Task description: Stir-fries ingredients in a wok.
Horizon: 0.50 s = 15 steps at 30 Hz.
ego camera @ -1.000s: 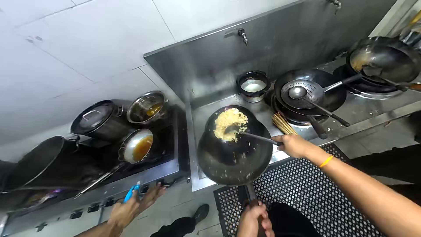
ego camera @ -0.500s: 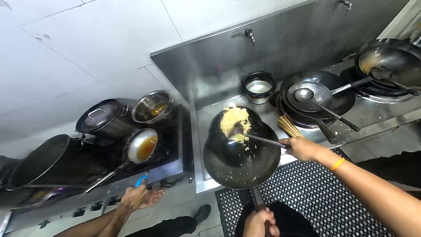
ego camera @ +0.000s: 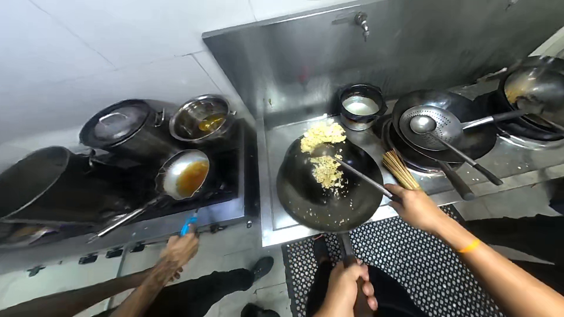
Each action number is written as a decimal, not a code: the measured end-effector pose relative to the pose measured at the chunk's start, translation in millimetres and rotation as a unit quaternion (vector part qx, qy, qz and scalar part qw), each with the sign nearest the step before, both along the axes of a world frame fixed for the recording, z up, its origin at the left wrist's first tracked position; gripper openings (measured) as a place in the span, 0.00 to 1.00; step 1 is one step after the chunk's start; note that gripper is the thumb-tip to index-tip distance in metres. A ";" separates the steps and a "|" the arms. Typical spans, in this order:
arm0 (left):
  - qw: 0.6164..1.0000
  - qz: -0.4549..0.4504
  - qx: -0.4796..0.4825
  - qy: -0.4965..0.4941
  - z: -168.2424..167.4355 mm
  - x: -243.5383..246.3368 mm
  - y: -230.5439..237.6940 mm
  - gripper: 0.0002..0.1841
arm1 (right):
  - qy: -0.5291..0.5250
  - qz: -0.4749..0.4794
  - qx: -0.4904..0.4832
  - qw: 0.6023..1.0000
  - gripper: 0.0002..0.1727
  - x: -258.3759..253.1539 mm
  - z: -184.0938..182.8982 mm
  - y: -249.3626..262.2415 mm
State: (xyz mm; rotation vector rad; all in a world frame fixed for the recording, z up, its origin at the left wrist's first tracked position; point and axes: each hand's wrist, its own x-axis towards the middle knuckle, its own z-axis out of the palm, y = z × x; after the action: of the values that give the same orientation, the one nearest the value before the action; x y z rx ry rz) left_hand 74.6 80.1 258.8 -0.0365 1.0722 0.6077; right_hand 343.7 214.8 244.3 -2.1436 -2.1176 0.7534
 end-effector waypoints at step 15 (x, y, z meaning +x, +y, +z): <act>0.995 -0.032 0.099 -0.003 -113.6 -68.8 72.7 0.31 | 0.182 -0.114 -0.291 0.932 0.22 -2.5 36.9 114.5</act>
State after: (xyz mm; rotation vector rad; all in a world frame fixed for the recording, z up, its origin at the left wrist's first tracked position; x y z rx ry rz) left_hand 5.7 152.8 145.2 0.1670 1.0004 0.6531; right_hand 341.2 329.3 281.2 -2.1884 -1.5510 1.7580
